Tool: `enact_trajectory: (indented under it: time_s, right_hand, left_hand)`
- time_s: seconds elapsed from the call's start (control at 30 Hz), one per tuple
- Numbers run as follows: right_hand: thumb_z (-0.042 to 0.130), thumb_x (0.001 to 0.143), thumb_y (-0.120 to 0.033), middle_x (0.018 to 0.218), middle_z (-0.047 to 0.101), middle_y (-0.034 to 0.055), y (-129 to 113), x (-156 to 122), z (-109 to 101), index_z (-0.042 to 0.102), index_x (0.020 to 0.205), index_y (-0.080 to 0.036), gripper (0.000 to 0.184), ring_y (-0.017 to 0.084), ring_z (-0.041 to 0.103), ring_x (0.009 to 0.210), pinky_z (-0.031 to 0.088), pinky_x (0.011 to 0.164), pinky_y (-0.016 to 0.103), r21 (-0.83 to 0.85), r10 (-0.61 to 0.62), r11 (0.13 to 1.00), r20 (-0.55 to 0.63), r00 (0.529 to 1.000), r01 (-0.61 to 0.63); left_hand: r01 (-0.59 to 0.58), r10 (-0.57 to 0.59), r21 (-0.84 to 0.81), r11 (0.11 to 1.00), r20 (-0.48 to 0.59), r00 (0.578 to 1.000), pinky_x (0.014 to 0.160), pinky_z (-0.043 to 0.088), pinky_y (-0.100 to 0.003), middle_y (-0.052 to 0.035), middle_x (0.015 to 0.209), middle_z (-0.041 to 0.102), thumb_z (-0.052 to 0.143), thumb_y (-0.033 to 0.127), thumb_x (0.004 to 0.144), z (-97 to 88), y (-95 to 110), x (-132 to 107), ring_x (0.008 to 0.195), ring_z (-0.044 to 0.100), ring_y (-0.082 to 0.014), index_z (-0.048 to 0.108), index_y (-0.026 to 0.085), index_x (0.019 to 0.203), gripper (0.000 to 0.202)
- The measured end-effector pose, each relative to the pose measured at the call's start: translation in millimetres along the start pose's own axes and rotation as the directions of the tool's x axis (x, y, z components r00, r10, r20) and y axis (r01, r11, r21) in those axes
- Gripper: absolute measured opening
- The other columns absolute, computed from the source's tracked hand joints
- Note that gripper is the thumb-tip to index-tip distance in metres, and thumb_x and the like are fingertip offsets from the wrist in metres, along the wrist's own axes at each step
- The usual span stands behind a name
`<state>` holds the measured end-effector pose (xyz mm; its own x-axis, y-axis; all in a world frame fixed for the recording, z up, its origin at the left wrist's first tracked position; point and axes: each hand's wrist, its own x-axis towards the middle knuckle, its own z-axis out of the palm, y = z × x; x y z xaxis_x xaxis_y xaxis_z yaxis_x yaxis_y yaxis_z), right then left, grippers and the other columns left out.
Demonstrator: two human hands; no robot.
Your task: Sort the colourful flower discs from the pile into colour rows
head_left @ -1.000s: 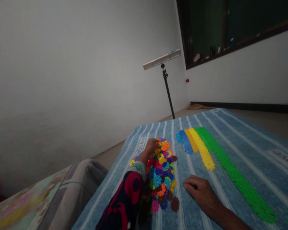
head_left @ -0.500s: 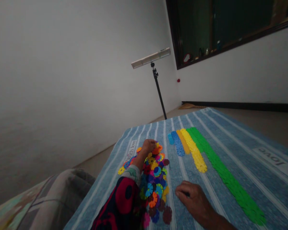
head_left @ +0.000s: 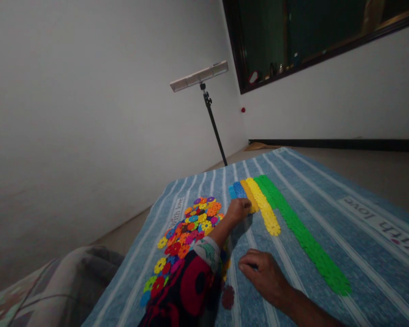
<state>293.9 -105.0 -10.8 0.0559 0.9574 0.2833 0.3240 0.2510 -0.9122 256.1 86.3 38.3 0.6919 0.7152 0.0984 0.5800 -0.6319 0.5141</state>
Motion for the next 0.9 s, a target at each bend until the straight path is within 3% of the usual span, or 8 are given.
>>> enact_trajectory:
  time_s: [0.37,0.57,0.73,0.9]
  right_hand:
    - [0.055,0.081,-0.016,0.065,0.059,0.0006,0.9,-0.5,-0.7,0.069,0.064,-0.017,0.022,0.013,0.059,0.066,0.039,0.063,0.023,0.001,0.004,1.0,0.0,1.0,-0.004]
    - [0.053,0.081,-0.016,0.065,0.059,0.0006,-1.5,-0.7,-2.7,0.068,0.063,-0.017,0.023,0.013,0.059,0.066,0.039,0.063,0.023,-0.009,0.005,1.0,0.004,1.0,-0.005]
    - [0.051,0.083,-0.021,0.066,0.061,0.0014,-1.4,-2.3,-3.7,0.067,0.065,-0.018,0.024,0.014,0.059,0.067,0.04,0.064,0.024,-0.014,0.004,1.0,0.017,1.0,-0.003]
    - [0.05,0.083,-0.025,0.068,0.062,0.0022,-0.1,-5.6,-4.0,0.068,0.066,-0.018,0.026,0.015,0.06,0.068,0.042,0.066,0.025,-0.006,0.027,1.0,0.037,0.999,-0.027]
  left_hand:
    - [-0.113,0.112,0.067,0.991,0.011,0.994,0.07,0.045,-0.023,-0.0032,0.079,0.07,0.059,0.011,0.071,19.8,1.3,14.1,0.074,0.061,-0.0149,0.076,0.013,0.081,0.019]
    - [-0.107,0.112,0.091,0.99,-0.053,0.992,0.077,0.049,-0.024,-0.0054,0.082,0.073,0.063,0.011,0.07,17.3,-1.9,15.5,0.081,0.064,-0.0169,0.076,0.014,0.081,0.017]
    - [0.003,0.015,0.105,0.994,-0.173,0.985,0.082,0.052,-0.026,-0.0061,0.098,0.075,0.06,0.017,0.078,-15.3,-18.0,6.2,0.084,0.067,-0.0164,0.076,0.016,0.1,0.027]
    - [0.211,-0.168,0.147,0.966,-0.26,0.951,0.084,0.05,-0.025,-0.0051,0.092,0.076,0.06,0.015,0.076,-73.5,-60.9,-20.0,0.087,0.067,-0.0175,0.078,0.016,0.091,0.023]
